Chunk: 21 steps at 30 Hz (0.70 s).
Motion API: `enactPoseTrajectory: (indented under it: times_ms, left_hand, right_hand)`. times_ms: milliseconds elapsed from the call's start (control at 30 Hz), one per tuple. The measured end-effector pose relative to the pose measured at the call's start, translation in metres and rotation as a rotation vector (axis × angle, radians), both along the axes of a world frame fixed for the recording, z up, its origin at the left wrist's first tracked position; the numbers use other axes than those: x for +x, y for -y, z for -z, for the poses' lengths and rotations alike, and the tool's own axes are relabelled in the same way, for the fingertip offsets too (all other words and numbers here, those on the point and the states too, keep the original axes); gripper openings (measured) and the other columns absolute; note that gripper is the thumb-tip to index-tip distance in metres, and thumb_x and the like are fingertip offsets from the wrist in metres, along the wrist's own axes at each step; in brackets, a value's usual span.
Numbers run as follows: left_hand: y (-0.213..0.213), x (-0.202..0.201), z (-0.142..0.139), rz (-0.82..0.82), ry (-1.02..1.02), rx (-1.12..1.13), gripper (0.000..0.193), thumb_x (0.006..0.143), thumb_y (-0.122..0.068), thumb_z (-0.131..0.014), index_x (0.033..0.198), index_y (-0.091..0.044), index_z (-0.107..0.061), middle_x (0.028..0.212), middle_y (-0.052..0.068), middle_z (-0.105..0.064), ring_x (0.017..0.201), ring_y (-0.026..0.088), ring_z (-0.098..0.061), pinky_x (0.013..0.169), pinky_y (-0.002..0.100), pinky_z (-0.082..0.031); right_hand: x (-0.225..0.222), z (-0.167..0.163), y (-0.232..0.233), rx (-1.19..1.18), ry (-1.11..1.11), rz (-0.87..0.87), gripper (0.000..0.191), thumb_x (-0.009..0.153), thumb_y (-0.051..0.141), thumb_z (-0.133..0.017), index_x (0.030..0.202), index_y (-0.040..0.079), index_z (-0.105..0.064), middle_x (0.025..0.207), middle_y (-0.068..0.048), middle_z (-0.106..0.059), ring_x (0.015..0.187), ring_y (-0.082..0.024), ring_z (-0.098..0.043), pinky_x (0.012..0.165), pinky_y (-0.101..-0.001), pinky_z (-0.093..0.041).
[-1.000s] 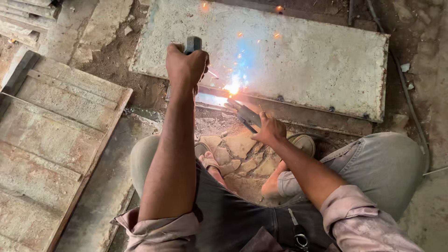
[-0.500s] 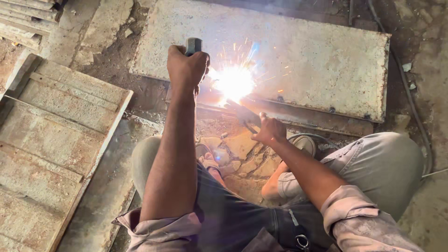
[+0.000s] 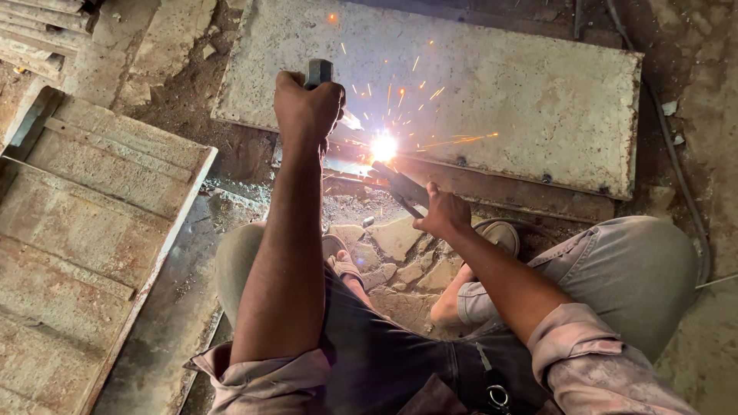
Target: The person positions a metal bar on a concrete slab and uses a welding torch to weld the bar to the slab. The person sits cross-legged on the floor and repeatedly applies the welding torch to the metal bar, creating sparks and smoke.
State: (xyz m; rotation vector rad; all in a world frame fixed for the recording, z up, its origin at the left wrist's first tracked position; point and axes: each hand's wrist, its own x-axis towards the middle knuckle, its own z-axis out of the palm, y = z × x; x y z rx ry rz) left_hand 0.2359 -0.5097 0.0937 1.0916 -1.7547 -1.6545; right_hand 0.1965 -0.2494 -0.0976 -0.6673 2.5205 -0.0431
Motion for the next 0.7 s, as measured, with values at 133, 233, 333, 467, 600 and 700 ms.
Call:
enactPoseTrajectory:
  times_ms: [133,233,333,467,600,700]
  left_hand:
    - [0.0008,0.0002,-0.0015,-0.010,0.042,-0.019,0.037,0.066,-0.002,-0.070,0.096,0.003,-0.049,0.069,0.012,-0.065,0.050,0.015,-0.061,0.040,0.032,-0.044]
    - [0.0014,0.0014,-0.0012,-0.014,0.028,-0.072,0.037,0.066,-0.005,-0.072,0.095,0.003,-0.051,0.073,0.012,-0.066,0.053,0.014,-0.062,0.043,0.030,-0.049]
    - [0.0013,0.0017,-0.0012,-0.024,0.045,-0.043,0.038,0.064,-0.006,-0.072,0.095,0.002,-0.050,0.072,0.013,-0.066,0.053,0.016,-0.061,0.042,0.032,-0.046]
    - [0.0012,0.0015,-0.0022,-0.030,0.083,-0.049,0.039,0.063,-0.005,-0.072,0.096,0.002,-0.051,0.074,0.012,-0.065,0.054,0.016,-0.061,0.043,0.032,-0.048]
    - [0.0018,0.0016,-0.0051,-0.012,0.117,-0.097,0.038,0.064,-0.005,-0.071,0.097,0.003,-0.053,0.076,0.012,-0.066,0.058,0.014,-0.063,0.046,0.031,-0.051]
    - [0.0014,0.0027,-0.0076,0.007,0.146,-0.081,0.038,0.065,-0.005,-0.070,0.097,0.003,-0.052,0.076,0.012,-0.067,0.058,0.015,-0.064,0.048,0.031,-0.052]
  right_hand:
    - [-0.0007,-0.0017,0.0001,0.005,-0.034,-0.008,0.113,0.066,0.051,-0.090,0.151,0.006,-0.031,0.107,-0.021,-0.072,0.095,-0.037,-0.073,0.078,-0.0465,-0.060]
    - [-0.0007,-0.0026,-0.0003,-0.006,-0.038,-0.023,0.117,0.070,0.055,-0.088,0.154,0.004,-0.024,0.107,-0.024,-0.069,0.089,-0.039,-0.074,0.073,-0.0480,-0.061]
    - [-0.0006,-0.0016,0.0016,0.003,-0.040,-0.004,0.117,0.069,0.054,-0.087,0.153,0.003,-0.023,0.104,-0.022,-0.069,0.088,-0.038,-0.073,0.069,-0.0487,-0.062]
    - [0.0020,-0.0013,-0.0004,-0.042,-0.140,-0.057,0.117,0.066,0.057,-0.089,0.149,0.003,-0.028,0.102,-0.021,-0.071,0.088,-0.038,-0.073,0.072,-0.0469,-0.059]
    - [0.0014,-0.0050,0.0018,0.057,-0.056,-0.048,0.121,0.069,0.058,-0.086,0.155,0.000,-0.021,0.101,-0.019,-0.072,0.084,-0.033,-0.075,0.069,-0.0421,-0.061]
    - [0.0020,-0.0101,0.0038,0.107,-0.007,-0.031,0.122,0.072,0.057,-0.084,0.158,0.001,-0.018,0.101,-0.017,-0.072,0.082,-0.030,-0.075,0.069,-0.0403,-0.061]
